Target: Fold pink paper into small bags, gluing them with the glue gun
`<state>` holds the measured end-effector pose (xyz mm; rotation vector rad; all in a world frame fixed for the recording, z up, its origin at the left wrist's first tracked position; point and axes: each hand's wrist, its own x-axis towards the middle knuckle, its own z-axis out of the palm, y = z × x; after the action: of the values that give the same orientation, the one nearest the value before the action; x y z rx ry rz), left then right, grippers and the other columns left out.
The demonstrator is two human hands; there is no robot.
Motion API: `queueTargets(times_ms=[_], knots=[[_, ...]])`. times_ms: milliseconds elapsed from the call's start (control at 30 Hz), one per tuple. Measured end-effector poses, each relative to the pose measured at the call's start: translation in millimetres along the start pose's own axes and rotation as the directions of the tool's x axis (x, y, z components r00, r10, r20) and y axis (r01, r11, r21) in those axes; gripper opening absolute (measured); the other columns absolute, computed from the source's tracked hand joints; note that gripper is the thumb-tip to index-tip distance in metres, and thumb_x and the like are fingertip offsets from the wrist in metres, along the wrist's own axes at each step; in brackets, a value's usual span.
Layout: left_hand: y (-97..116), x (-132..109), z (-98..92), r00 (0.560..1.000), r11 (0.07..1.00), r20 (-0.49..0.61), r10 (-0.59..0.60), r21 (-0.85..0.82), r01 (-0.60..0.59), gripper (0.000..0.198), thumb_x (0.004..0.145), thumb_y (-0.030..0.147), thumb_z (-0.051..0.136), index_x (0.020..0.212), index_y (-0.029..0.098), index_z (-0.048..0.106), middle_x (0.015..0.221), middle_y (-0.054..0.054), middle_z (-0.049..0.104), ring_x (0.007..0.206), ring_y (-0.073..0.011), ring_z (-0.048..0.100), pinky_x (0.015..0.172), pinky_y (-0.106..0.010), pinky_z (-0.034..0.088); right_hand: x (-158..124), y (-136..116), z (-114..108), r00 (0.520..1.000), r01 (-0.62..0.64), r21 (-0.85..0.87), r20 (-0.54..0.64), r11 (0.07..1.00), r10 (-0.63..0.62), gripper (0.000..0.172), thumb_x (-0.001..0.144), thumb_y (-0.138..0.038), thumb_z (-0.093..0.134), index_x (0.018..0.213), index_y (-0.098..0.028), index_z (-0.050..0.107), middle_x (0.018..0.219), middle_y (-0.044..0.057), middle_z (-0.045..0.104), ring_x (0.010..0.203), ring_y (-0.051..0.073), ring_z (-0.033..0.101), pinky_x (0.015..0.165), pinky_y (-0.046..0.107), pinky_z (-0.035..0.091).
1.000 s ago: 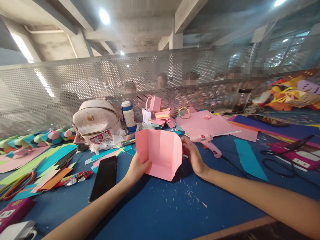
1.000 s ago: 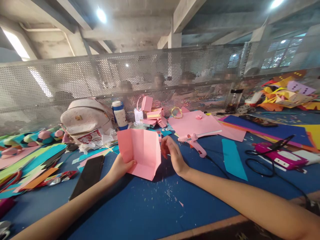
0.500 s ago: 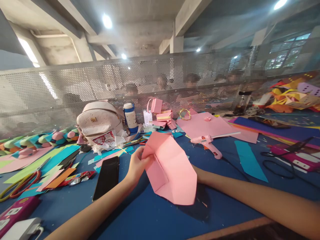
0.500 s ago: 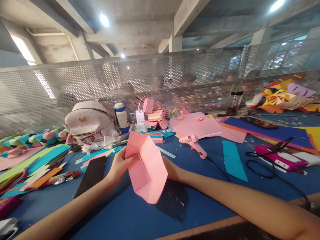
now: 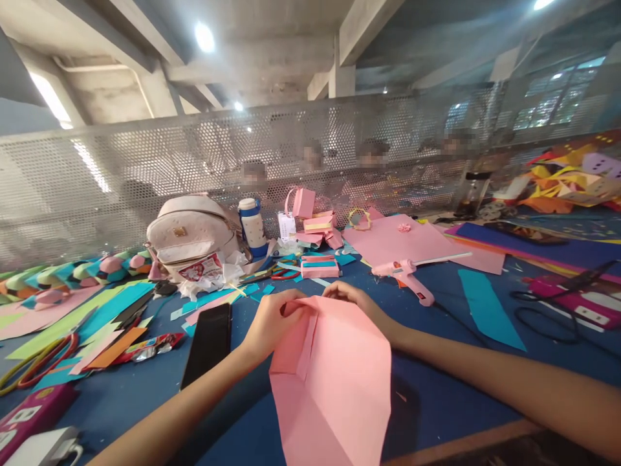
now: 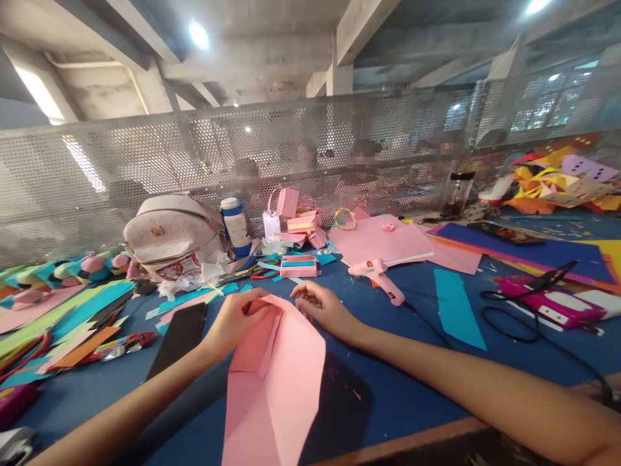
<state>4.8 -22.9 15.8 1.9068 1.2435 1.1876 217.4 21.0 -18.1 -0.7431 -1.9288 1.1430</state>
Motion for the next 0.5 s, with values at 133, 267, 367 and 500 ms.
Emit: queueTargets(times_ms=[133, 267, 367, 500], knots=[[14.9, 1.4, -10.8, 0.993, 0.996, 0.101, 0.060, 0.059, -0.066, 0.032, 0.071, 0.007, 0.053, 0.087, 0.023, 0.075, 0.089, -0.001, 0.074, 0.082, -0.0196, 0.066, 0.072, -0.026, 0.047, 1.1, -0.4, -1.2, 0.999, -0.031, 0.061, -0.017, 0.998, 0.032, 0.026, 0.089, -0.041, 0.053, 0.099, -0.017, 0.055, 0.079, 0.001, 0.058, 0.062, 0.011, 0.052, 0.057, 0.024, 0.041], [14.6, 4.7, -16.7, 0.978, 0.951, 0.197, 0.063, -0.309, 0.001, 0.028, 0.071, 0.018, 0.068, 0.099, 0.019, 0.070, 0.106, -0.009, 0.071, 0.086, -0.0231, 0.067, 0.072, -0.029, 0.051, -3.6, -4.0, 4.3, 0.996, -0.066, 0.092, 0.060, 0.994, 0.060, 0.025, 0.089, -0.040, 0.054, 0.101, -0.017, 0.056, 0.081, 0.002, 0.060, 0.065, 0.011, 0.053, 0.055, 0.022, 0.040], [7.5, 7.4, -17.2, 0.973, 0.867, 0.210, 0.100, -0.498, 0.019, 0.023, 0.075, 0.027, 0.072, 0.095, 0.017, 0.071, 0.101, -0.010, 0.070, 0.088, -0.0229, 0.067, 0.080, -0.033, 0.052, -6.0, -5.5, 5.8, 0.995, -0.063, 0.083, 0.087, 0.995, 0.056, 0.025, 0.090, -0.039, 0.054, 0.103, -0.017, 0.057, 0.083, 0.002, 0.061, 0.067, 0.012, 0.055, 0.056, 0.022, 0.040], [-1.0, 7.2, -14.8, 0.985, 0.858, 0.104, 0.137, -0.509, -0.065, 0.020, 0.074, 0.031, 0.075, 0.088, 0.017, 0.075, 0.091, -0.009, 0.072, 0.086, -0.0222, 0.067, 0.078, -0.032, 0.053, -6.9, -4.4, 4.0, 0.993, -0.062, 0.098, 0.102, 0.993, 0.052, 0.026, 0.091, -0.040, 0.053, 0.105, -0.018, 0.058, 0.087, 0.002, 0.063, 0.069, 0.012, 0.056, 0.055, 0.021, 0.040]])
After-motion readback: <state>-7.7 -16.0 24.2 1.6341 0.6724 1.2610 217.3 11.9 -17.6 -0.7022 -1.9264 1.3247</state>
